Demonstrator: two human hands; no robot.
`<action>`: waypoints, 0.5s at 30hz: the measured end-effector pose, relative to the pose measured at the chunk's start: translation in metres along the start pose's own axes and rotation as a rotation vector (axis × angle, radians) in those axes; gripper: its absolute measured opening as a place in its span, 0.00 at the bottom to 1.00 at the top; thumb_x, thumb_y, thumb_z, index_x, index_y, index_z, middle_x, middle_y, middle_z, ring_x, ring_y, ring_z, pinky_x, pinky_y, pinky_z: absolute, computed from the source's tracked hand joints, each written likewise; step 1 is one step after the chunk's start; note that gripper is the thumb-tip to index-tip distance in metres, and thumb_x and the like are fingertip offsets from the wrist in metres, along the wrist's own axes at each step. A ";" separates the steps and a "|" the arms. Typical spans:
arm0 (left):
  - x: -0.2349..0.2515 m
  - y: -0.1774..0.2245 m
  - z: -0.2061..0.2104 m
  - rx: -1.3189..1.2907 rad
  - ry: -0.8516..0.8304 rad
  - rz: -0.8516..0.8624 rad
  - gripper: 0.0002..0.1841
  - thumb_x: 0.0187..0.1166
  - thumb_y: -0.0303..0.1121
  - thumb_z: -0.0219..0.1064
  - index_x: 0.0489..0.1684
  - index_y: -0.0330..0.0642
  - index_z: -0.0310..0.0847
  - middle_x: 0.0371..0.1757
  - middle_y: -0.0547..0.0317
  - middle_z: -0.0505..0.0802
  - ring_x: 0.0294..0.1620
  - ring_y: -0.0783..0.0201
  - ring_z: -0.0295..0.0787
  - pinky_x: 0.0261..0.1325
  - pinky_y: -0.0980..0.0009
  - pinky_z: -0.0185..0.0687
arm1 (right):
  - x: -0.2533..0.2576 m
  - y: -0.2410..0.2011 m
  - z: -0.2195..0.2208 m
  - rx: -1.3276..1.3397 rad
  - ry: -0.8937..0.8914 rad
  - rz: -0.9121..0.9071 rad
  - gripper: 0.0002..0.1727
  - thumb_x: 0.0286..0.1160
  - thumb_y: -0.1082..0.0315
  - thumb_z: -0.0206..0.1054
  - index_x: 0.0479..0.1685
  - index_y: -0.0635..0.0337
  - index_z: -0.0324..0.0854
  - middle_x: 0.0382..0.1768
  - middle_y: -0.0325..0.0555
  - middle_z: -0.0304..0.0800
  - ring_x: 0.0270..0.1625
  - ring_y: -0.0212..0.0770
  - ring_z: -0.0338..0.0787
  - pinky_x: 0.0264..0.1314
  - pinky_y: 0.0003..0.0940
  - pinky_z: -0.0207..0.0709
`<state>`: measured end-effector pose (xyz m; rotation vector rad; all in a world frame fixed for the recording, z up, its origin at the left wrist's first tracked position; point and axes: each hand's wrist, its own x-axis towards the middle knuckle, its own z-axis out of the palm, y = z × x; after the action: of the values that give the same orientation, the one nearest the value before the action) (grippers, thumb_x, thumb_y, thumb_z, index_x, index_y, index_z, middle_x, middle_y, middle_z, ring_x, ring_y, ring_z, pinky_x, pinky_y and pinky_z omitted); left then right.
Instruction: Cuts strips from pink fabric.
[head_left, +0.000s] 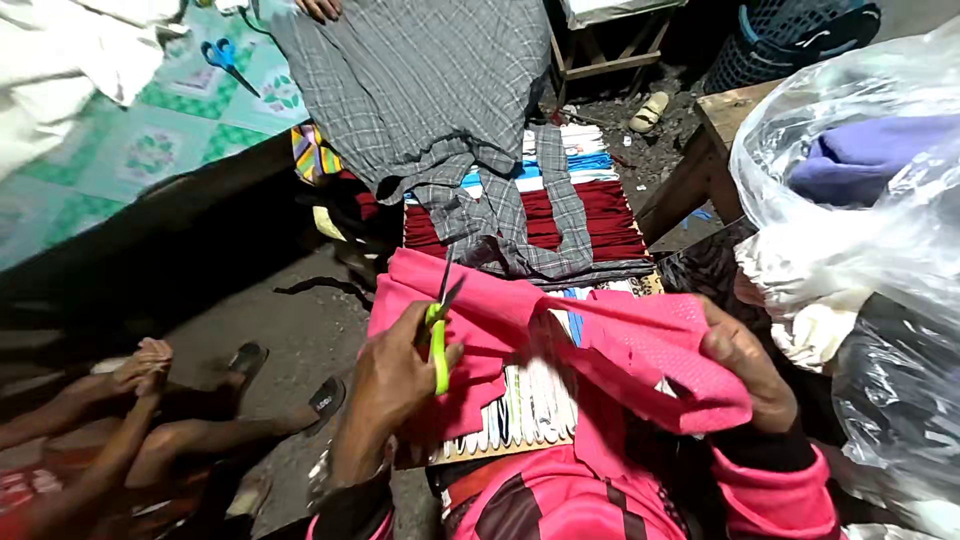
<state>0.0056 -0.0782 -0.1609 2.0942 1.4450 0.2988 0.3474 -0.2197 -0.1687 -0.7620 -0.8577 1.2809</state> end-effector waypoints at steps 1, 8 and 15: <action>0.010 -0.003 0.008 0.053 0.050 -0.008 0.31 0.67 0.47 0.81 0.69 0.43 0.80 0.51 0.44 0.93 0.50 0.43 0.91 0.51 0.34 0.85 | 0.006 -0.003 -0.001 -0.022 0.031 0.014 0.18 0.85 0.50 0.64 0.64 0.47 0.84 0.49 0.31 0.95 0.49 0.23 0.92 0.54 0.20 0.87; 0.088 -0.049 0.055 0.255 0.111 -0.124 0.19 0.74 0.31 0.72 0.65 0.45 0.82 0.43 0.37 0.94 0.46 0.31 0.92 0.46 0.27 0.82 | 0.076 -0.008 -0.006 -0.076 0.120 0.117 0.17 0.95 0.53 0.47 0.58 0.42 0.83 0.43 0.27 0.93 0.43 0.20 0.91 0.46 0.20 0.88; 0.132 0.023 -0.113 0.074 0.323 0.036 0.21 0.75 0.36 0.72 0.66 0.39 0.82 0.53 0.36 0.92 0.50 0.37 0.90 0.53 0.28 0.80 | 0.188 -0.099 -0.027 -0.458 0.079 -0.220 0.19 0.97 0.61 0.36 0.49 0.40 0.77 0.38 0.15 0.88 0.45 0.11 0.85 0.52 0.14 0.82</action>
<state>0.0203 0.0730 -0.0740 2.2087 1.6225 0.6306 0.4332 -0.0479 -0.0748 -1.0381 -1.1540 0.8612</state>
